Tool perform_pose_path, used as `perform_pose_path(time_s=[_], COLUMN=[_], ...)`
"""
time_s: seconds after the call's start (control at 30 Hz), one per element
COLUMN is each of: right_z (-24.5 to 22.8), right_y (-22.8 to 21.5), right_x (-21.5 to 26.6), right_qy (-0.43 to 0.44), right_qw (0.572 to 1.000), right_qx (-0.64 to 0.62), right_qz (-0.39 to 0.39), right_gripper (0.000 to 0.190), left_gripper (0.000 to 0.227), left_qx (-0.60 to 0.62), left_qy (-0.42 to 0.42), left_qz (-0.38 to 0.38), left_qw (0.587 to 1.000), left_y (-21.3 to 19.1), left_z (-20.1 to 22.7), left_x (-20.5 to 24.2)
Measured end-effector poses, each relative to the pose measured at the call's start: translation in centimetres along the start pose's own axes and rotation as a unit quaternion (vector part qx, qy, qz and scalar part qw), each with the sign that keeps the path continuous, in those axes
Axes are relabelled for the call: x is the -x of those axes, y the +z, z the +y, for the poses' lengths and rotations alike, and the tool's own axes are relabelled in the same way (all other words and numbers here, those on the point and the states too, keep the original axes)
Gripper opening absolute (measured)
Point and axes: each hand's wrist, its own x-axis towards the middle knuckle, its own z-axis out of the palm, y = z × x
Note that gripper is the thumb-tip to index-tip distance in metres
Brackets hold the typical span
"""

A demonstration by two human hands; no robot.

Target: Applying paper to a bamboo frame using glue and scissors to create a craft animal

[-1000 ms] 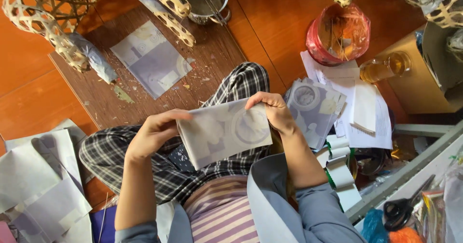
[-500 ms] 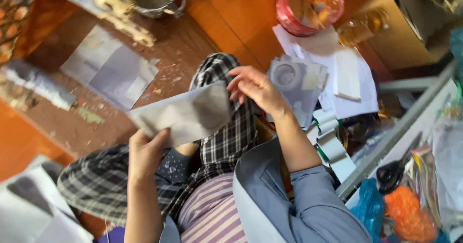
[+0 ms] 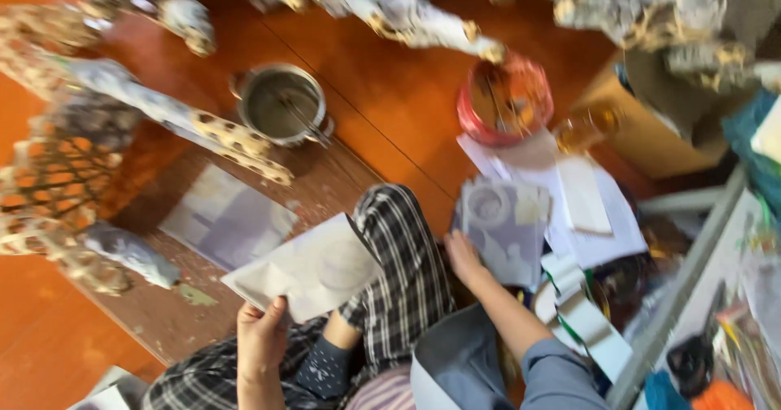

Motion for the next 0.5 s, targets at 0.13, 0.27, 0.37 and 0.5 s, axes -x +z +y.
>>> perform_pose_path(time_s=[0.13,0.27,0.37,0.5], right_z=[-2.9,-0.2,-4.7,-16.9], right_y=[-5.5,-5.9,-12.3,-20.2], right_x=[-0.9,-1.5,0.1,2.9], right_qy=[0.115,0.080,0.046,-0.087], right_qw=[0.984,0.995,0.989,0.972], right_qx=[-0.051,-0.058,-0.068,-0.029], right_qz=[-0.123,-0.035,0.124,0.215], right_gripper=[0.029,0.016,0.018,0.025], left_gripper=[0.026,0.022,0.017,0.012], left_qx=[0.029,0.067,0.064,0.066], left_qy=[0.024,0.037,0.043,0.033], left_qz=[0.007,0.008,0.021,0.028], left_qw=[0.999,0.997,0.997,0.997], left_y=[-0.4,-1.9,-2.7,-4.1], left_z=[2.0,4.2,4.8,4.2], left_x=[0.1,0.5,0.5,0.0])
